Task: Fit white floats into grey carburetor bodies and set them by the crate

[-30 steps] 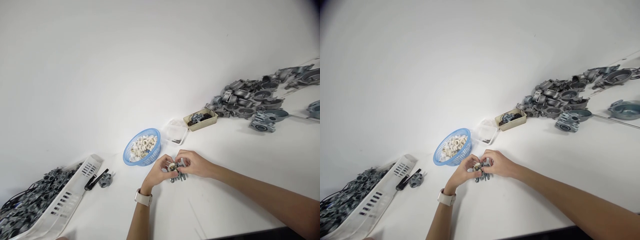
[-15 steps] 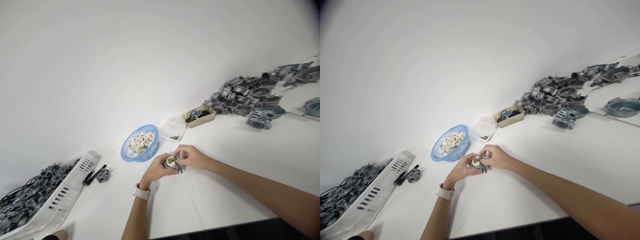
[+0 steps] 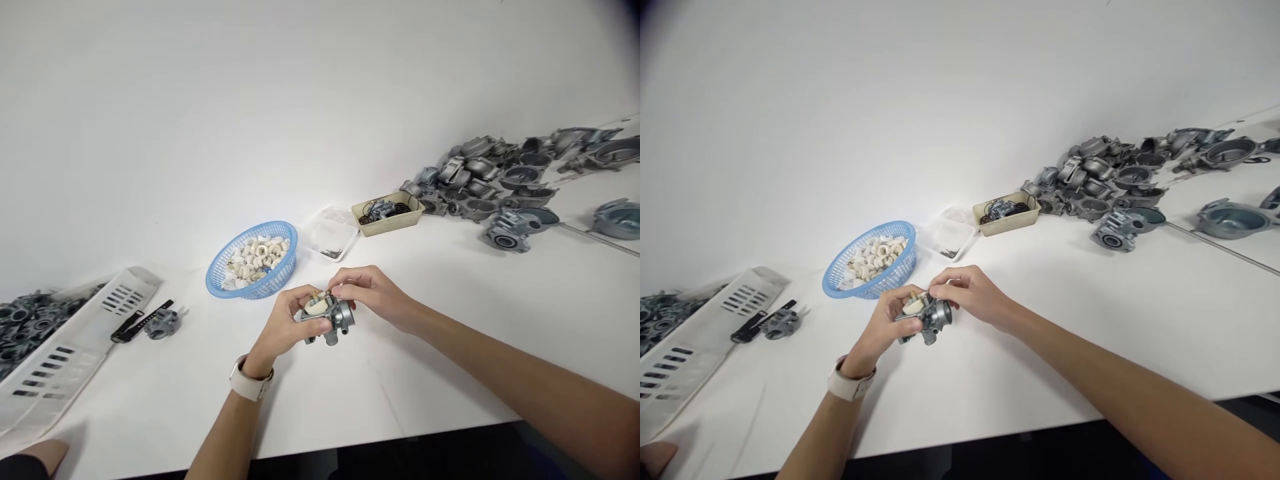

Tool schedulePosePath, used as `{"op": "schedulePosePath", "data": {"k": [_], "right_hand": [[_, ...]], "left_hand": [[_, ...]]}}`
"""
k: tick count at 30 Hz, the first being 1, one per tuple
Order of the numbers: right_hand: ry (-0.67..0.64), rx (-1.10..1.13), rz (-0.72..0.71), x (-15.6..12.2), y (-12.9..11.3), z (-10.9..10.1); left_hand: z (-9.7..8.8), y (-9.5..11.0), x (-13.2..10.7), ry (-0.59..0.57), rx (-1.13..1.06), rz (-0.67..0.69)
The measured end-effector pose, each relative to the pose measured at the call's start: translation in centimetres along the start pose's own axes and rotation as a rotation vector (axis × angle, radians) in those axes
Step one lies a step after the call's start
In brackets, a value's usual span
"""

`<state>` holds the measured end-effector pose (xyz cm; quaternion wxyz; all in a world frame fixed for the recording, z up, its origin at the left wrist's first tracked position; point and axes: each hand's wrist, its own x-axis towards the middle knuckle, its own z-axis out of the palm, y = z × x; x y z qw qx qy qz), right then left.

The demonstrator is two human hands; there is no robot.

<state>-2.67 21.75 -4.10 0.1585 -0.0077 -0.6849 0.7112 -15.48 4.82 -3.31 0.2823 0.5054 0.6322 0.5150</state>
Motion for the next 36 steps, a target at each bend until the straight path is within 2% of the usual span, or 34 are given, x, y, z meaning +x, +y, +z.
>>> {"op": "schedulePosePath", "data": {"k": [8, 14, 17, 20, 23, 25, 28, 36], "right_hand": [[-0.084, 0.093, -0.069, -0.6, -0.7, 0.2], [-0.079, 0.117, -0.08, -1.0, -1.1, 0.5], [-0.008, 0.024, -0.129, -1.2, -1.2, 0.5], [0.049, -0.131, -0.287, -1.3, -1.3, 0.4], [0.052, -0.276, -0.468, -1.4, -1.5, 0.2], [0.046, -0.336, -0.53, -1.4, -1.6, 0.1], [0.042, -0.362, -0.547, -1.4, -1.7, 0.2], [0.046, -0.343, -0.536, -1.3, -1.4, 0.3]], "left_hand": [[0.7, 1.3, -1.0, 0.049, -0.054, 0.048], [0.6, 0.9, -0.8, 0.078, 0.0, 0.094], [0.7, 0.5, -0.7, 0.121, 0.109, 0.175], [1.4, 0.3, -0.7, 0.261, 0.309, 0.29], [2.2, 0.2, -0.8, 0.41, 0.495, 0.434], [2.6, 0.1, -0.8, 0.465, 0.566, 0.521], [2.9, 0.0, -0.9, 0.486, 0.62, 0.578], [3.0, 0.2, -0.9, 0.499, 0.653, 0.591]]}}
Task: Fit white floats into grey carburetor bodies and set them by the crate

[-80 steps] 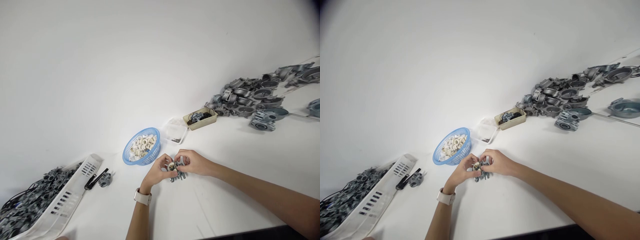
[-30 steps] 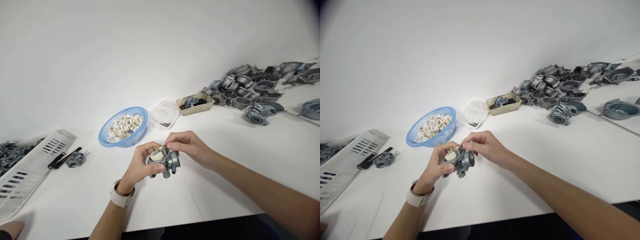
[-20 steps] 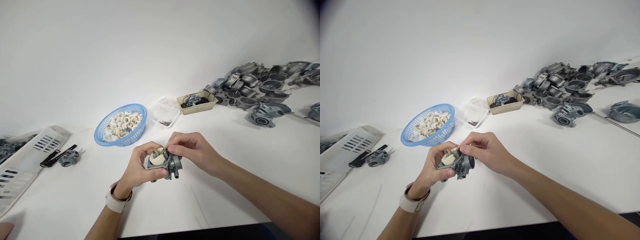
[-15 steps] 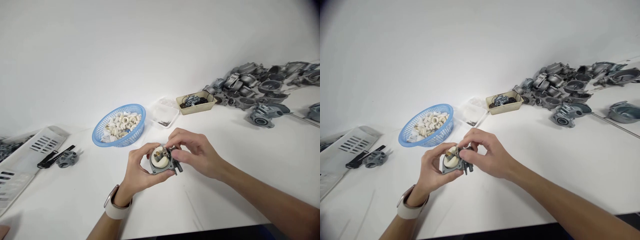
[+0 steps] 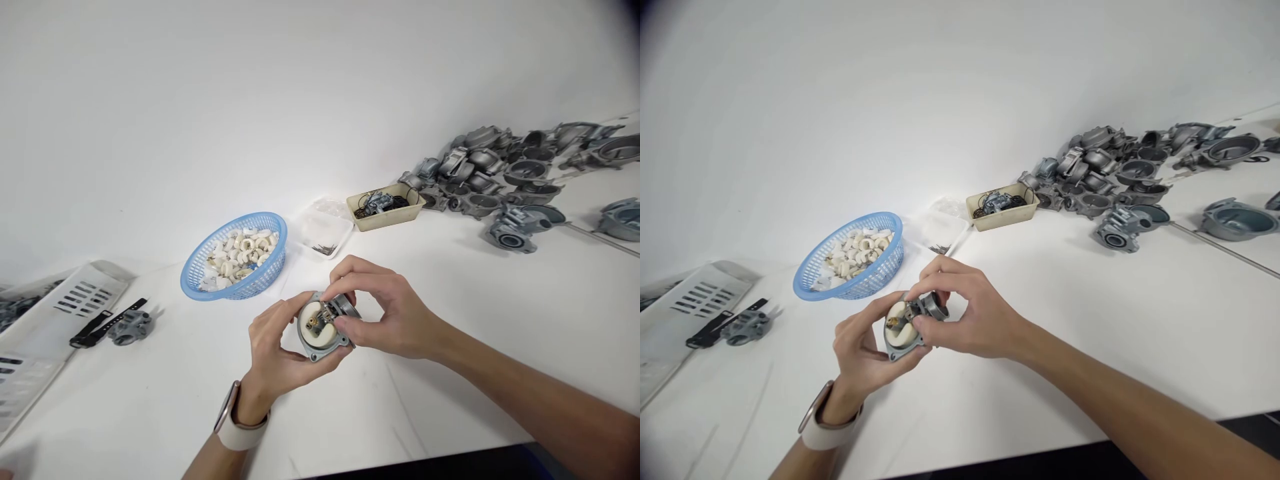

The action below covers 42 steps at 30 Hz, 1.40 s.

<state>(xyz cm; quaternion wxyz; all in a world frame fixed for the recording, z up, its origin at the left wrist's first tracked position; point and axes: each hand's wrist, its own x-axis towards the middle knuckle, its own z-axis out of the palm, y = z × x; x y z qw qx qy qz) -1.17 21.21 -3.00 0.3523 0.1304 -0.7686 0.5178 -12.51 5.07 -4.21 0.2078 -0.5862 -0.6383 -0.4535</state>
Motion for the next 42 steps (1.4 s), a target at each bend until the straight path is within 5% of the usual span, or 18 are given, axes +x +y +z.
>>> {"op": "schedulePosePath", "data": {"k": [15, 27, 32, 42], "right_hand": [[-0.041, -0.107, 0.08, 0.1, 1.4, -0.7], [0.101, -0.171, 0.151, 0.4, 3.2, -0.9], [0.121, -0.204, 0.17, 0.4, 3.6, -1.2], [-0.432, -0.268, 0.279, 0.2, 3.7, -2.3]], "left_hand": [[0.9, -1.7, -0.4, -0.105, 0.057, -0.096], [2.3, -3.1, -0.9, -0.434, 0.082, -0.288], [3.0, -3.1, -1.3, -0.48, 0.069, -0.307], [1.9, -2.9, 0.0, -0.495, 0.018, -0.294]]}}
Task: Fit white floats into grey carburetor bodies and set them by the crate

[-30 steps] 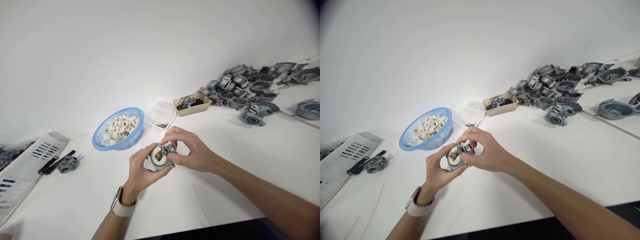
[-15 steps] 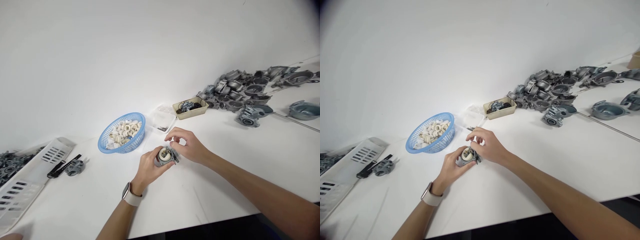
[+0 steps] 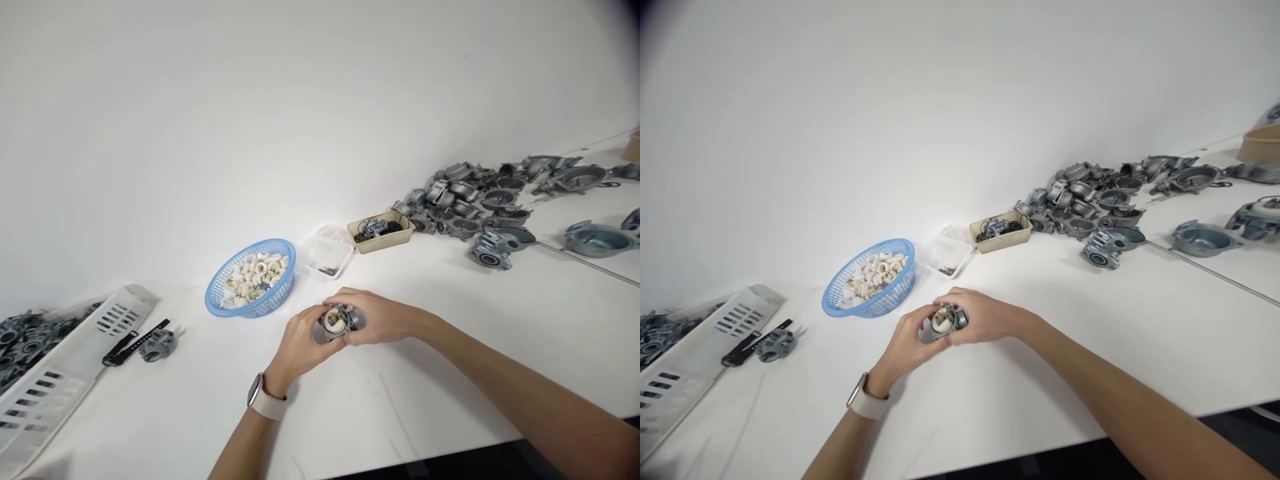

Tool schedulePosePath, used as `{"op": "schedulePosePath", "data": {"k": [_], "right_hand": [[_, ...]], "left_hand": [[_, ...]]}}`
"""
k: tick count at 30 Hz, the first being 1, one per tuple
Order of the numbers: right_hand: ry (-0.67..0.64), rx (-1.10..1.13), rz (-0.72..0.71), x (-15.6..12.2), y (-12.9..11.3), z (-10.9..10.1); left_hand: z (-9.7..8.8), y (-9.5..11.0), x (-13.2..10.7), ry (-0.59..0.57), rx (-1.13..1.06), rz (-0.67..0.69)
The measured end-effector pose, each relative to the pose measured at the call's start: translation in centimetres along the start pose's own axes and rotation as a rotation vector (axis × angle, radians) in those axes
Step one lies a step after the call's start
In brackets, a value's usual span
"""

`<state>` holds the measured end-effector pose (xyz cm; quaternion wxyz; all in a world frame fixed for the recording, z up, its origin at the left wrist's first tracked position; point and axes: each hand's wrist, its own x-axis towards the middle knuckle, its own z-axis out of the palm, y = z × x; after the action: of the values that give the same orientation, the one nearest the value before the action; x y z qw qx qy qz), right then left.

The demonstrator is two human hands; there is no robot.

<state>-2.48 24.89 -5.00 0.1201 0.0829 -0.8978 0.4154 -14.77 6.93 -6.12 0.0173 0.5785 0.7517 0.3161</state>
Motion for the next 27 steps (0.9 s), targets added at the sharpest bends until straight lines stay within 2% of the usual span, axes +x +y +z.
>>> {"op": "schedulePosePath", "data": {"k": [7, 10, 14, 17, 20, 23, 27], "right_hand": [[-0.112, 0.122, 0.07, -0.2, 0.0, 0.0], [-0.069, 0.111, 0.123, -0.4, -0.1, 0.6], [0.063, -0.045, 0.163, -0.2, -0.3, 1.7], [0.042, -0.258, 0.161, 0.2, -1.2, 1.6], [-0.083, -0.428, 0.15, 0.3, -2.3, 0.3], [-0.183, -0.588, 0.16, -0.5, -2.9, -1.9], [-0.227, -0.754, 0.285, -3.6, -2.4, -7.1]], "left_hand": [[-0.4, -0.8, -0.3, 0.023, 0.086, 0.051], [-0.6, -1.9, -0.2, 0.086, 0.072, 0.069], [-0.9, -3.9, 0.2, 0.165, 0.061, 0.031], [-0.6, -4.9, 0.3, 0.175, 0.076, -0.001], [-0.2, -5.3, 0.3, 0.169, 0.108, 0.0], [0.2, -5.2, 0.3, 0.214, 0.125, 0.009], [0.3, -4.7, 0.2, 0.275, 0.141, 0.018]]}}
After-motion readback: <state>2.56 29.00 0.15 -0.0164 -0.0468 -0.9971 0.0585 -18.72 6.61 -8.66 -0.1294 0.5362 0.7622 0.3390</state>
